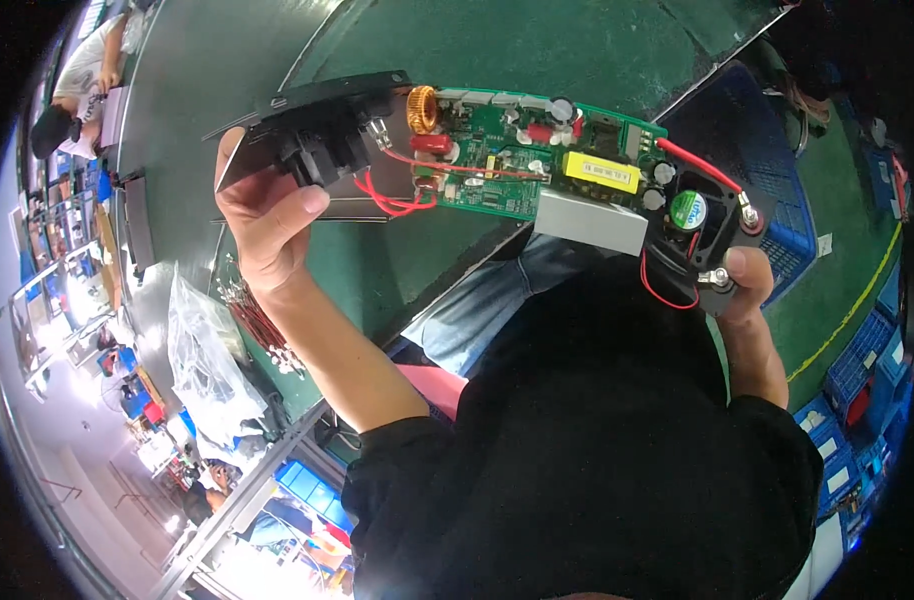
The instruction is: Assembling circuit boards into metal housings and connecting internal components.
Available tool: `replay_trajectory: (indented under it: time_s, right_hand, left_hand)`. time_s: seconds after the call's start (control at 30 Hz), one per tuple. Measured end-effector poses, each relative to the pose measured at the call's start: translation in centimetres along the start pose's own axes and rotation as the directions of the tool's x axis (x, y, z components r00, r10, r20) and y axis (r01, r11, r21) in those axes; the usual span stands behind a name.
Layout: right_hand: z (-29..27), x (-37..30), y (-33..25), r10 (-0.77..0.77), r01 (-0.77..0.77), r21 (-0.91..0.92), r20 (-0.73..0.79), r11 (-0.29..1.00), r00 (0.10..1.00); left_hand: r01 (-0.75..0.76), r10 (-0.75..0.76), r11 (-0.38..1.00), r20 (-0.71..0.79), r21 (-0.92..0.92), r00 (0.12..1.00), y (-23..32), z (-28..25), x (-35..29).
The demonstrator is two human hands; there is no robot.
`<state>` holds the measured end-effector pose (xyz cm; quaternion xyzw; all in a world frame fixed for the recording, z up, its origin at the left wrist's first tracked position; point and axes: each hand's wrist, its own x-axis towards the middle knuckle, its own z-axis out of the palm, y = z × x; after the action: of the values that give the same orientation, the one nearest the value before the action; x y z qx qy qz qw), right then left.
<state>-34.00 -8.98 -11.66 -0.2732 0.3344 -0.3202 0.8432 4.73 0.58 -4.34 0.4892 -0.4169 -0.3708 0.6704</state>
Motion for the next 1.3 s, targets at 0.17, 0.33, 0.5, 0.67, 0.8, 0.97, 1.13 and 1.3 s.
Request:
replay_trajectory:
  time_s: [0.17,0.33,0.5,0.67,0.8,0.97,1.13,1.3]
  right_hand:
    - [0.2,0.5,-0.6,0.045,-0.045,-0.02,0.024,0.999,0.999]
    - [-1.5,0.4,-0.9,0.088,-0.086,-0.027,0.103,0.996,0.991]
    - [-0.2,1.1,-1.6,0.004,0.001,-0.045,0.112,0.999,0.994]
    - [2.1,1.2,-3.2,0.083,-0.082,-0.036,0.03,0.996,0.996]
    - [1.2,1.5,-3.2,0.119,-0.122,-0.063,-0.045,0.991,0.992]
    - [0.8,2.2,-4.2,0.153,-0.155,-0.259,-0.031,0.953,0.988]
    - [1.0,2.5,-4.9,0.196,-0.19,-0.252,-0.003,0.949,0.981]
    - [0.5,2.7,-4.5,0.191,-0.183,-0.188,0.028,0.965,0.981]
  left_hand:
    - [0.005,-0.005,1.0,-0.019,-0.006,1.0,0.1,0.3,0.1]
    - [-0.012,0.012,0.999,0.007,-0.029,1.0,0.0,0.1,0.3]
    - [-0.002,0.002,0.995,0.005,-0.104,1.0,-0.1,-0.3,0.0]
    - [-0.058,0.078,0.989,0.146,-0.139,0.986,-1.0,-1.0,0.9]
    - [-0.064,0.086,0.989,0.173,-0.131,0.981,-0.6,-0.7,0.7]
    - [-0.042,0.073,0.982,0.166,-0.184,0.983,-0.8,0.1,1.0]
    - [-0.026,0.042,0.996,0.195,-0.083,0.98,-0.9,-0.6,0.4]
    - [-0.044,0.067,0.987,0.144,-0.153,0.987,-0.9,0.4,0.8]
